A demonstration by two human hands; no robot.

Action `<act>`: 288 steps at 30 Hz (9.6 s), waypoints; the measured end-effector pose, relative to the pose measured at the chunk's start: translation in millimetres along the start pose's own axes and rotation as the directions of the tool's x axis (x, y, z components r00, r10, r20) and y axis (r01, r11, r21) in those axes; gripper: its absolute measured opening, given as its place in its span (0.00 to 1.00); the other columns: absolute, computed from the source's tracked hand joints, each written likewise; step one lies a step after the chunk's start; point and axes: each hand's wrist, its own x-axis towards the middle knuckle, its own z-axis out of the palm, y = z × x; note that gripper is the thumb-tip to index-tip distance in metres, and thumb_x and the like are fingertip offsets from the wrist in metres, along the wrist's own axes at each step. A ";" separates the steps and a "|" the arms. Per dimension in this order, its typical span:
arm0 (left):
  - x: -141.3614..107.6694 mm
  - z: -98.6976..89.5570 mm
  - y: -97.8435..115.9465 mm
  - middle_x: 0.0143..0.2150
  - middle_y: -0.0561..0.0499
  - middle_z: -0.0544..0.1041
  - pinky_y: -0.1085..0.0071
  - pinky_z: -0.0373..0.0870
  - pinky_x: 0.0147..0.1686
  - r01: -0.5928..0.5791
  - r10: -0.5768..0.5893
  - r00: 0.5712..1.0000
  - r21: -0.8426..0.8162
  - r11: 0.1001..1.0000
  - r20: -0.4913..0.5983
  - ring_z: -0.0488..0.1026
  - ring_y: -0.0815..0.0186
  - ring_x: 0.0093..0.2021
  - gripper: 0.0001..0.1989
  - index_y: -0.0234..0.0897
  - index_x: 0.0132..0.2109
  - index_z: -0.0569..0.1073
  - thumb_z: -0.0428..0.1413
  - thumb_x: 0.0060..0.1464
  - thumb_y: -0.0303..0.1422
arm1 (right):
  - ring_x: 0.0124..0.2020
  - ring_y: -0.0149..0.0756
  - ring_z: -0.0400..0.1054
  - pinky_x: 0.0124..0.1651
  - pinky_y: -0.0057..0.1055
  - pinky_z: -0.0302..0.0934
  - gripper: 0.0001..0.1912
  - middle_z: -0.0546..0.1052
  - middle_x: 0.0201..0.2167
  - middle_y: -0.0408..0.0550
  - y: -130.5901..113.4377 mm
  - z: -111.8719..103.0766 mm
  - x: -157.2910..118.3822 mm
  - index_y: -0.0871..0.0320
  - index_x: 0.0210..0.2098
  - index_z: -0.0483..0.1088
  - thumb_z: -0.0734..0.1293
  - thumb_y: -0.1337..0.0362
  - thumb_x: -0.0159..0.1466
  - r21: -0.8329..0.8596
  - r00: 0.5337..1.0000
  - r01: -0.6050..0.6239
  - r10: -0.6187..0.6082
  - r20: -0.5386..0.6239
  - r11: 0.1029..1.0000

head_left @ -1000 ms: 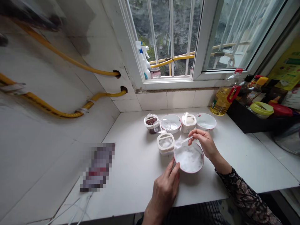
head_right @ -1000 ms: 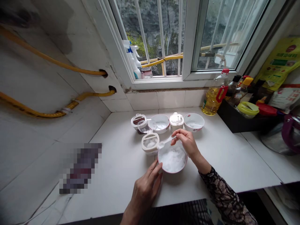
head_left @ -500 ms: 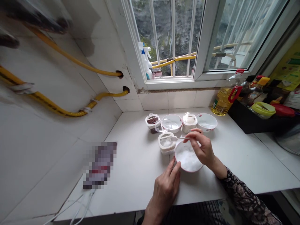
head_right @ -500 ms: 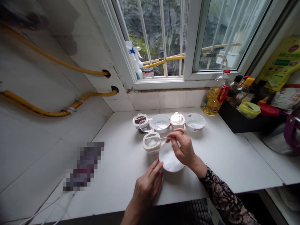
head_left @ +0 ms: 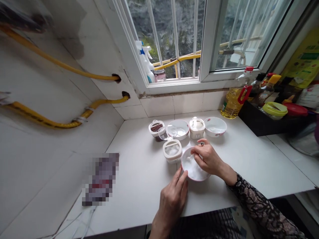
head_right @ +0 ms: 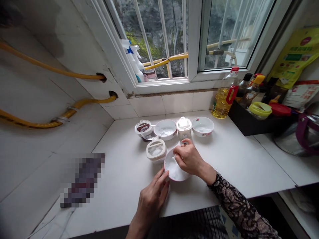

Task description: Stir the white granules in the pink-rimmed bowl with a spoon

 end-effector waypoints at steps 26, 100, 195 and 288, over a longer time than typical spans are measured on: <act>-0.8 1.3 -0.3 0.57 0.33 0.75 0.72 0.80 0.42 -0.010 0.010 1.000 0.005 1.000 -0.004 0.78 0.57 0.53 0.15 0.31 0.58 0.68 0.48 0.66 0.24 | 0.30 0.38 0.70 0.49 0.39 0.61 0.12 0.76 0.17 0.41 3.1 -9.3 1.1 0.54 0.26 0.68 0.57 0.72 0.59 0.235 0.962 -0.260 0.272 -0.017 0.936; 0.6 2.3 0.2 0.59 0.37 0.74 0.72 0.79 0.44 0.010 -0.010 1.000 -0.009 1.000 -0.010 0.76 0.58 0.55 0.21 0.35 0.61 0.65 0.48 0.63 0.22 | 0.20 0.36 0.70 0.34 0.33 0.65 0.09 0.76 0.14 0.44 10.5 -18.1 8.4 0.58 0.24 0.72 0.62 0.62 0.53 0.654 0.755 -0.581 0.620 0.212 0.484; 0.4 0.7 -0.1 0.57 0.34 0.75 0.72 0.79 0.43 -0.006 0.006 1.000 0.011 1.000 -0.006 0.77 0.58 0.54 0.17 0.32 0.59 0.67 0.47 0.65 0.22 | 0.22 0.36 0.68 0.54 0.45 0.62 0.10 0.77 0.19 0.41 -1.6 -11.7 3.2 0.53 0.29 0.71 0.59 0.70 0.61 0.049 0.965 -0.144 0.151 -0.215 0.988; 0.6 1.2 -0.5 0.55 0.33 0.76 0.71 0.79 0.43 -0.018 0.018 1.000 0.010 1.000 -0.010 0.77 0.57 0.54 0.17 0.31 0.59 0.67 0.46 0.65 0.22 | 0.36 0.38 0.75 0.50 0.41 0.62 0.09 0.81 0.33 0.48 -21.9 -3.6 20.4 0.56 0.42 0.69 0.57 0.67 0.70 0.285 0.976 -0.096 0.147 -0.162 0.954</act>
